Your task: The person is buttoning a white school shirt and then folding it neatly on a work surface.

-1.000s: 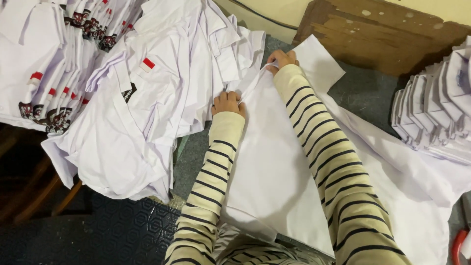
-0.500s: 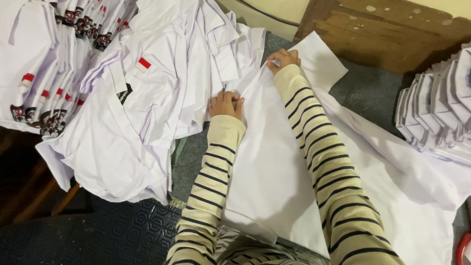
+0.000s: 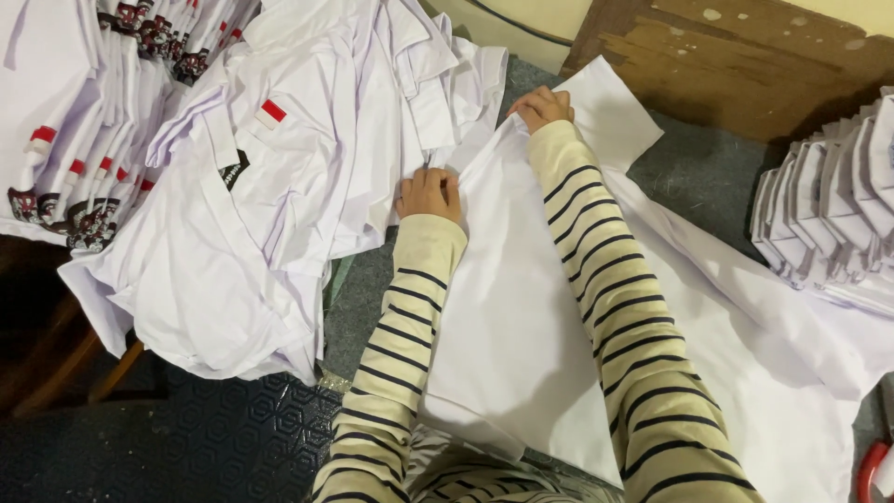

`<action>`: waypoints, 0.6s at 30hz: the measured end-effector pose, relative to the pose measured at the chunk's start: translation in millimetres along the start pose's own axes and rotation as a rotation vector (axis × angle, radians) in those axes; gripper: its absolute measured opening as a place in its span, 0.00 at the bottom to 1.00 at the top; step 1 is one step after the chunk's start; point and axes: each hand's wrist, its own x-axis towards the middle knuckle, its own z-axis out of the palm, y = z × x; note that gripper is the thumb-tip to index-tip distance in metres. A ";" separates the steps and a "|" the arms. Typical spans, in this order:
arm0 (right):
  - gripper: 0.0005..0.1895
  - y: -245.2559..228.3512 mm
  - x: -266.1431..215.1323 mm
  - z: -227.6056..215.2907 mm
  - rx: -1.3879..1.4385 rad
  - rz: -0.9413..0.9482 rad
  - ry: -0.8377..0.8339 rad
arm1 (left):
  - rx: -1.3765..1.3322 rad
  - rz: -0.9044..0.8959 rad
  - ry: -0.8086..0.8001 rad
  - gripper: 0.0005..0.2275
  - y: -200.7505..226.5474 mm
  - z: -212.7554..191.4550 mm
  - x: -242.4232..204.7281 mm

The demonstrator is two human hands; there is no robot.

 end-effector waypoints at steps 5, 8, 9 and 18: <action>0.11 28.0 13.4 11.9 -0.199 -0.198 0.100 | -0.050 0.046 -0.038 0.05 0.2 -4.4 0.2; 0.09 32.8 12.4 10.3 -0.171 -0.254 0.102 | -0.014 0.063 -0.019 0.06 0.7 -4.7 -0.5; 0.09 24.2 4.9 4.6 -0.173 -0.253 0.101 | -0.016 0.062 -0.020 0.06 1.7 -4.7 -0.7; 0.08 4.6 5.4 2.1 -0.145 -0.038 -0.025 | 0.258 0.076 -0.020 0.11 6.4 3.7 -0.6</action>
